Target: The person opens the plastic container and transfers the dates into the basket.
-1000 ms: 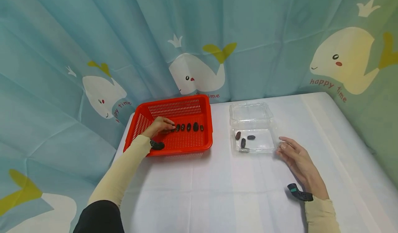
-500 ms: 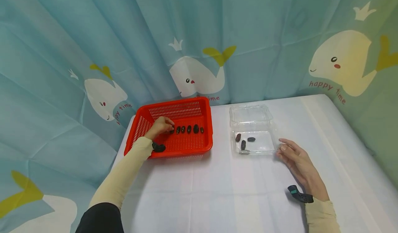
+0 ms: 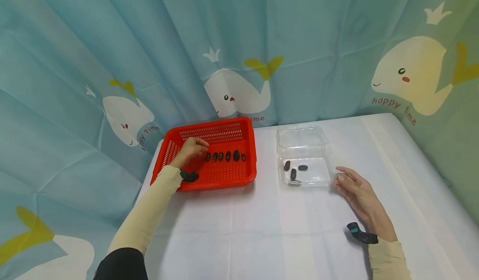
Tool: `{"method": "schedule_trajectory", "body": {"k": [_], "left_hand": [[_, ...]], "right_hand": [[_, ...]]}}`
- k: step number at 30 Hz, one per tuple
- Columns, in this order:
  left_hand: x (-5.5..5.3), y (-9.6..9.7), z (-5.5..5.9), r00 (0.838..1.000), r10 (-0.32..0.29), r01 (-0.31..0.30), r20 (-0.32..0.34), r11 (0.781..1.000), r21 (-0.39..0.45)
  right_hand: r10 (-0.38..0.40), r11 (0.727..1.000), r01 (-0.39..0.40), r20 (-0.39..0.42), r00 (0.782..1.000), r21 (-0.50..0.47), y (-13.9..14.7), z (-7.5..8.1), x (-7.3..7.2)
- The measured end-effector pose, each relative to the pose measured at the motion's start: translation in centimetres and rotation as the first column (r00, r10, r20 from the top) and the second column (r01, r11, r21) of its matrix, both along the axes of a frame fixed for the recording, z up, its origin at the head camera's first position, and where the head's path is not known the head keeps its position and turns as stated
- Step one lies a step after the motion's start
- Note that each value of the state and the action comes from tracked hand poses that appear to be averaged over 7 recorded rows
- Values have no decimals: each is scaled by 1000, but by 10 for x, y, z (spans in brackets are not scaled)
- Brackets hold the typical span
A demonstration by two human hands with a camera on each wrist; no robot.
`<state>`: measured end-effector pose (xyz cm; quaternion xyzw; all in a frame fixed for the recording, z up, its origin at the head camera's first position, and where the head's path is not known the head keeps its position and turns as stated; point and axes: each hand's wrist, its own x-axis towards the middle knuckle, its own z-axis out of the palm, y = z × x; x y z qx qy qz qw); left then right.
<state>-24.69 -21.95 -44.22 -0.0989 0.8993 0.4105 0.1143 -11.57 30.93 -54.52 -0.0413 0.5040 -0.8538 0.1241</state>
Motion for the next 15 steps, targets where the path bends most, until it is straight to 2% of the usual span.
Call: {"method": "schedule_trajectory", "body": {"k": [4, 9, 12, 15], "left_hand": [[3, 7, 10, 1000, -8, 4, 24, 990, 140], [10, 17, 27, 1000, 2, -5, 10, 954, 298], [13, 23, 34, 1000, -4, 8, -12, 932, 363], [18, 29, 40, 999, -13, 26, -37, 920, 390]], "right_hand": [[0, 1000, 0, 6, 1000, -2, 0, -1, 0], [-1, 1000, 1, 7, 1000, 11, 0, 0, 0], [-3, 1000, 3, 3, 1000, 22, 0, 0, 0], [-2, 1000, 2, 4, 1000, 30, 1, 0, -1]]}}
